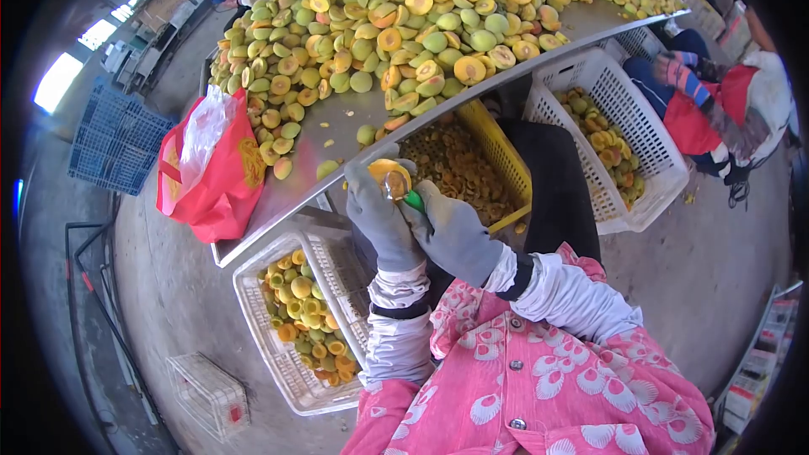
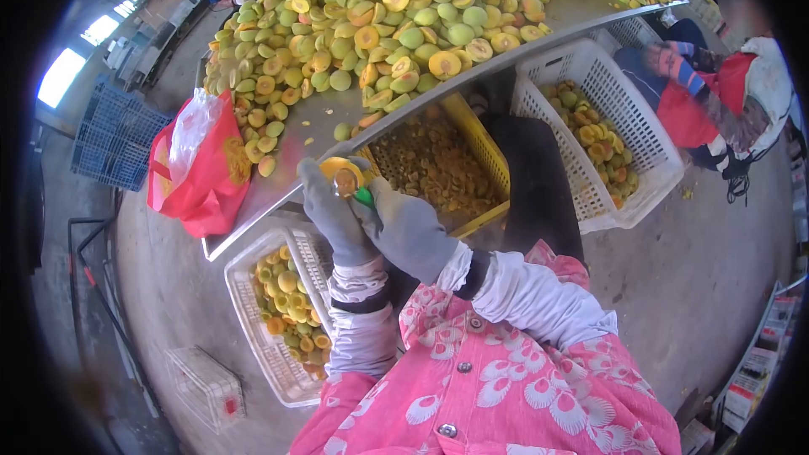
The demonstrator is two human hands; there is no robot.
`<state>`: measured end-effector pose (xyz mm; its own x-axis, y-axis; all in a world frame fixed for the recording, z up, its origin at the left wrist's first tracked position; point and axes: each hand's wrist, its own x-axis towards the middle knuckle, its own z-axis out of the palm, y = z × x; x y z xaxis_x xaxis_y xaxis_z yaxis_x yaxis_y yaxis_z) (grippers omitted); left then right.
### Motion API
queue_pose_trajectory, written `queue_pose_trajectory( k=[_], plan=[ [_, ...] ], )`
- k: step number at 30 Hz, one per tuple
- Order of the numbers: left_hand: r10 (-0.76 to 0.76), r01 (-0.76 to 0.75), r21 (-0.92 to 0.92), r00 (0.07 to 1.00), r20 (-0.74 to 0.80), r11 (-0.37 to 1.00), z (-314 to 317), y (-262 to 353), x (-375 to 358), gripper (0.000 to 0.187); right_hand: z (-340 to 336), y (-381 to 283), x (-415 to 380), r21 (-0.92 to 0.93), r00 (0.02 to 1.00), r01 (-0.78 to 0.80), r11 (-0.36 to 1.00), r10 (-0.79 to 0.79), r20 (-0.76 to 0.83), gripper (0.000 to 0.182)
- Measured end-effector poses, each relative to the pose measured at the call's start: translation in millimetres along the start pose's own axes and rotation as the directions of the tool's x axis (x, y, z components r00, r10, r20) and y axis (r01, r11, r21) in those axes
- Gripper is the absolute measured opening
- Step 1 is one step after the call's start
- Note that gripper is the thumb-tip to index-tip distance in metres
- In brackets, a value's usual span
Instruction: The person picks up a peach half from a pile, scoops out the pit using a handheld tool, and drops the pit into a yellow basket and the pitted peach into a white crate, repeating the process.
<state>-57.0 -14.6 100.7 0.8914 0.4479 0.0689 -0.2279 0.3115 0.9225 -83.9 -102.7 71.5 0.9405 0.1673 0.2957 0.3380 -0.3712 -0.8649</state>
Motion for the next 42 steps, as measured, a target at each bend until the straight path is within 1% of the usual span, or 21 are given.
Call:
queue_pose_trajectory(
  k=[7,9,10,12,13,15,17,19,20,21,23,25,26,27,28,29,31,33,37,39,42],
  plan=[
    [-0.062,0.061,0.033,0.998,0.028,0.998,-9,3,-1,0.044,-6,1,2,0.035,0.996,0.061,0.998,-0.063,0.069,0.026],
    [-0.055,0.052,0.052,0.996,0.071,0.997,-12,-2,3,0.048,-24,-19,6,0.220,0.835,-0.456,0.862,0.330,0.440,0.032],
    [-0.053,0.045,0.077,0.993,0.106,0.996,-15,-4,3,0.053,-25,-17,6,0.217,0.833,-0.461,0.861,0.335,0.440,0.032],
    [-0.098,0.085,0.116,0.989,0.112,0.990,-14,-2,4,0.054,-29,-10,7,0.395,0.633,-0.709,0.584,0.282,0.720,0.041],
    [-0.137,0.117,0.160,0.983,0.120,0.980,-15,-1,5,0.056,-32,-8,7,0.392,0.631,-0.712,0.583,0.284,0.722,0.041],
    [-0.162,0.125,0.177,0.963,0.214,0.976,-23,-3,7,0.057,-40,-6,8,0.397,0.446,-0.876,0.274,0.143,0.884,0.044],
    [-0.189,0.132,0.197,0.934,0.304,0.972,-30,-13,10,0.059,-40,5,11,0.397,0.403,-0.906,0.148,0.017,0.915,0.046],
    [-0.359,0.512,-0.156,0.758,0.545,0.844,-34,-27,17,0.060,-36,22,11,0.370,0.365,-0.929,0.027,-0.118,0.924,0.047],
    [-0.359,0.511,-0.154,0.758,0.545,0.846,-30,-31,17,0.060,-32,29,11,0.380,0.389,-0.921,-0.086,-0.162,0.907,0.047],
    [-0.307,0.361,-0.095,0.883,0.355,0.928,-22,-37,15,0.058,-32,36,11,0.382,0.419,-0.903,-0.198,-0.201,0.886,0.047],
    [0.001,-0.032,0.249,0.993,0.121,0.968,-33,-75,25,0.055,-41,43,6,0.499,0.506,-0.860,-0.104,-0.054,0.861,0.047],
    [-0.190,0.172,0.175,0.978,0.088,0.969,-29,-50,21,0.054,-57,18,7,0.577,0.622,-0.781,0.239,0.384,0.683,0.040],
    [-0.369,0.362,0.096,0.927,0.071,0.927,-29,-41,20,0.054,-50,29,6,0.575,0.619,-0.783,0.238,0.388,0.683,0.040],
    [-0.370,0.360,0.104,0.923,0.103,0.927,-32,-42,20,0.053,-39,45,5,0.411,0.779,-0.614,0.674,0.431,0.455,0.034],
    [-0.370,0.360,0.104,0.923,0.105,0.927,-31,-42,18,0.053,-31,59,3,0.078,0.916,-0.352,0.933,0.326,0.232,0.028],
    [-0.373,0.367,0.087,0.924,0.083,0.926,-26,-40,14,0.052,-29,56,1,0.001,0.979,-0.157,0.988,0.155,0.129,0.022],
    [-0.375,0.370,0.069,0.925,0.061,0.926,-23,-43,11,0.051,-20,57,1,-0.049,0.983,-0.152,0.987,0.156,0.092,0.020],
    [-0.115,0.091,0.177,0.984,0.133,0.980,-29,-56,11,0.044,-13,58,1,-0.095,0.986,-0.150,0.984,0.156,0.059,0.019],
    [-0.192,0.188,0.126,0.981,0.014,0.974,-36,-66,9,0.034,-1,62,3,-0.287,0.975,-0.182,0.940,0.212,0.074,0.018],
    [-0.099,0.105,0.457,0.994,-0.037,0.883,-41,-51,-2,0.027,11,98,8,-0.331,0.954,-0.276,0.902,0.300,0.022,0.022],
    [-0.029,0.102,0.344,0.977,-0.209,0.933,-84,-34,-14,0.022,1,144,12,-0.430,0.914,-0.387,0.816,0.402,-0.060,0.033]
  ],
)
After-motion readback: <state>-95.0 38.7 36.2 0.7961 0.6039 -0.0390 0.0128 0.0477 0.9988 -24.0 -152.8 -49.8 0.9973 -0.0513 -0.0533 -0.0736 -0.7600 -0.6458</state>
